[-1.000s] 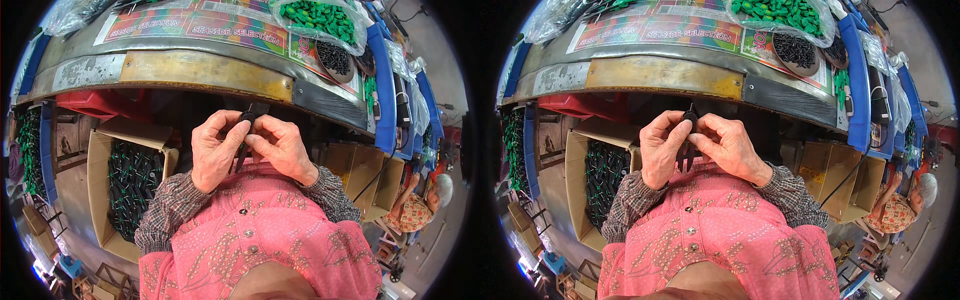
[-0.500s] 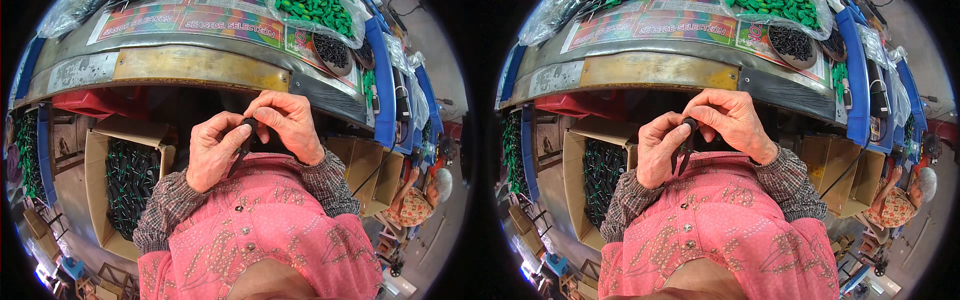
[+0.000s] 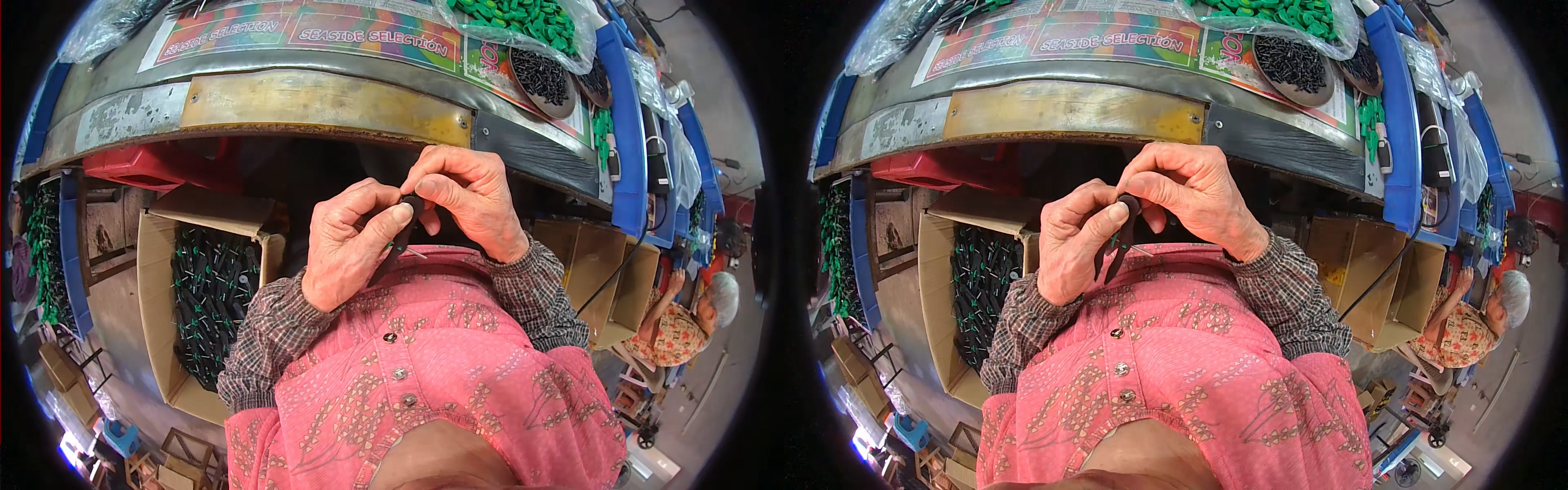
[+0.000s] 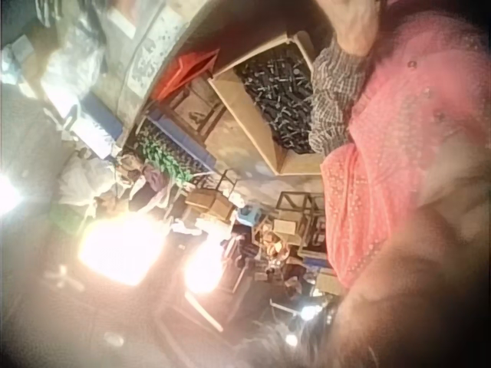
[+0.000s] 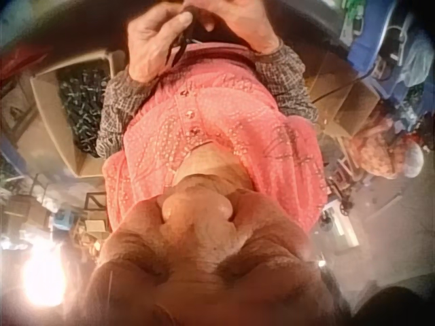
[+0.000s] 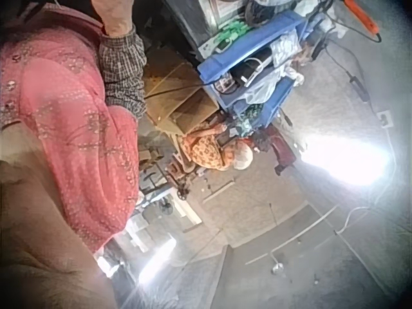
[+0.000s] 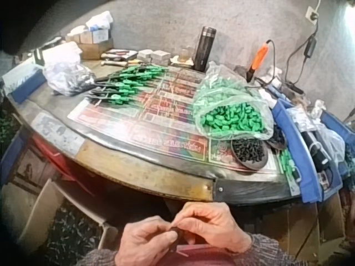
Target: The person assembles green and black plastic components by hand at a production line station.
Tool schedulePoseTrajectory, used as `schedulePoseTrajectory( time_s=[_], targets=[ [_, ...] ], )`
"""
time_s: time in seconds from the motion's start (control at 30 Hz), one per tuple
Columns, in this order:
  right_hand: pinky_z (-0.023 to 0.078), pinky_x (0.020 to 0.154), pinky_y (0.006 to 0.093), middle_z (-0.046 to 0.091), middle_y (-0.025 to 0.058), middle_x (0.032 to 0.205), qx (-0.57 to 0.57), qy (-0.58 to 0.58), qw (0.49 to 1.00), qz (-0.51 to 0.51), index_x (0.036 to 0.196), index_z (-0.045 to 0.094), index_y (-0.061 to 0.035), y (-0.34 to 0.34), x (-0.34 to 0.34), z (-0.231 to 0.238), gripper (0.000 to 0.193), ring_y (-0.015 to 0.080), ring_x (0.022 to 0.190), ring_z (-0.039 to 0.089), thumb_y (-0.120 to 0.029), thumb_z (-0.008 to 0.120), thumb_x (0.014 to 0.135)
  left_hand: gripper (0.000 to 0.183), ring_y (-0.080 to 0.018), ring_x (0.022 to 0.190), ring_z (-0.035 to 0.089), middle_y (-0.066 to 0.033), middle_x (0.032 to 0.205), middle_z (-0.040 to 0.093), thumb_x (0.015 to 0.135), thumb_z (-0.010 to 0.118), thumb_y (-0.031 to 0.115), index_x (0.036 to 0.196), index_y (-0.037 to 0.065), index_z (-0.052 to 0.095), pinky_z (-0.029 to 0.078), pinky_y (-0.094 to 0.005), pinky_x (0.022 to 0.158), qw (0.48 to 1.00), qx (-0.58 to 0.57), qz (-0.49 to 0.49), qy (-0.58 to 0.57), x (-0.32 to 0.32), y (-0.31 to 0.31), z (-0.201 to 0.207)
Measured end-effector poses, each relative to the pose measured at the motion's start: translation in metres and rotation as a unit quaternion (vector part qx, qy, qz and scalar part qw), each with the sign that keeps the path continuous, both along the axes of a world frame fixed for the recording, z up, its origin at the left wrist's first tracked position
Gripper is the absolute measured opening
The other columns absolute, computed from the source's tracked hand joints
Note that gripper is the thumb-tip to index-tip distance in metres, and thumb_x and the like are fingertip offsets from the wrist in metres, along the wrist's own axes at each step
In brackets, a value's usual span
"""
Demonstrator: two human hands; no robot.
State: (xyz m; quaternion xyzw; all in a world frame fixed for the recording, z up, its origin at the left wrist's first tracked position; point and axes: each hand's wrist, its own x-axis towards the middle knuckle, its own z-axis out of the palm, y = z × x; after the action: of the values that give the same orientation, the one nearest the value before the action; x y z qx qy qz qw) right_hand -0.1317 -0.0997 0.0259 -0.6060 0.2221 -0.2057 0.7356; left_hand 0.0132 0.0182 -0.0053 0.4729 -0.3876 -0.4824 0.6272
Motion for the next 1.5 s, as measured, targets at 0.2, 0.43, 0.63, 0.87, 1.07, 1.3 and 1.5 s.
schedulePoseTrajectory(
  time_s=[0.2, 0.43, 0.63, 0.87, 1.07, 1.3, 1.5],
  targets=[
    [0.045, 0.050, 0.0194, 0.062, 0.0017, 0.073, 0.018, 0.007, 1.000, -0.007, 0.093, 0.066, 0.0027, 0.001, -0.002, -0.005, 0.016, 0.0069, 0.056, 0.056, -0.013, 0.062, 0.094, 0.013, -0.0050, 0.071, 0.046, 0.0016, 0.079, 0.054, 0.092, 0.060, 0.008, 0.095, -0.003, 0.067, 0.038, -0.0218, 0.064, 0.999, 0.044, -0.019, 0.020, -0.002, 0.002, 0.010],
    [0.045, 0.052, 0.0190, 0.061, -0.0002, 0.074, -0.063, 0.095, 0.993, -0.021, 0.096, 0.063, 0.0020, 0.002, -0.004, 0.010, 0.011, 0.0040, 0.060, 0.055, -0.008, 0.064, 0.092, 0.011, -0.0042, 0.069, 0.050, 0.0007, 0.079, 0.057, 0.092, 0.062, 0.008, 0.093, -0.003, 0.064, 0.042, -0.0207, 0.061, 0.999, 0.048, 0.007, -0.020, -0.002, -0.001, 0.004],
    [0.043, 0.049, 0.0178, 0.059, -0.0020, 0.070, -0.141, 0.147, 0.978, -0.041, 0.089, 0.062, 0.0007, 0.007, -0.002, 0.016, 0.003, 0.0021, 0.055, 0.053, -0.001, 0.064, 0.087, 0.009, -0.0048, 0.070, 0.055, -0.0012, 0.078, 0.061, 0.088, 0.065, 0.005, 0.092, -0.003, 0.064, 0.046, -0.0217, 0.063, 0.996, 0.093, 0.014, -0.002, -0.006, -0.001, 0.010],
    [0.042, 0.048, 0.0179, 0.057, -0.0024, 0.068, -0.165, 0.125, 0.977, -0.058, 0.089, 0.062, 0.0014, 0.007, 0.002, 0.020, 0.003, 0.0019, 0.054, 0.053, -0.001, 0.064, 0.087, 0.010, -0.0032, 0.070, 0.053, 0.0004, 0.076, 0.062, 0.089, 0.064, 0.005, 0.094, -0.003, 0.064, 0.045, -0.0207, 0.063, 0.995, 0.098, 0.006, 0.031, -0.004, 0.000, 0.015],
    [0.045, 0.051, 0.0203, 0.060, 0.0001, 0.072, -0.133, 0.134, 0.980, -0.058, 0.090, 0.062, 0.0015, 0.002, -0.001, 0.025, 0.009, 0.0027, 0.060, 0.053, -0.007, 0.066, 0.087, 0.008, -0.0029, 0.068, 0.052, 0.0013, 0.076, 0.060, 0.089, 0.063, 0.003, 0.095, -0.003, 0.063, 0.044, -0.0201, 0.061, 0.996, 0.083, 0.006, 0.036, -0.007, -0.007, 0.019],
    [0.047, 0.059, 0.0273, 0.062, 0.0071, 0.077, -0.311, 0.157, 0.936, -0.043, 0.090, 0.063, 0.0010, -0.035, -0.011, 0.049, 0.011, 0.0113, 0.067, 0.058, -0.008, 0.067, 0.086, 0.007, -0.0030, 0.068, 0.050, 0.0007, 0.076, 0.058, 0.089, 0.063, 0.003, 0.092, -0.003, 0.063, 0.043, -0.0203, 0.061, 0.998, 0.067, 0.016, -0.011, -0.005, -0.018, 0.023],
    [0.049, 0.066, 0.0358, 0.062, 0.0126, 0.081, -0.590, 0.206, 0.763, -0.162, 0.089, 0.066, -0.0008, -0.113, -0.016, 0.061, 0.010, 0.0287, 0.074, 0.063, -0.009, 0.065, 0.083, 0.009, -0.0004, 0.054, 0.044, 0.0038, 0.067, 0.057, 0.093, 0.061, 0.009, 0.095, -0.001, 0.062, 0.032, -0.0169, 0.048, 0.999, 0.045, 0.027, -0.013, 0.000, -0.022, 0.011]
  ],
)
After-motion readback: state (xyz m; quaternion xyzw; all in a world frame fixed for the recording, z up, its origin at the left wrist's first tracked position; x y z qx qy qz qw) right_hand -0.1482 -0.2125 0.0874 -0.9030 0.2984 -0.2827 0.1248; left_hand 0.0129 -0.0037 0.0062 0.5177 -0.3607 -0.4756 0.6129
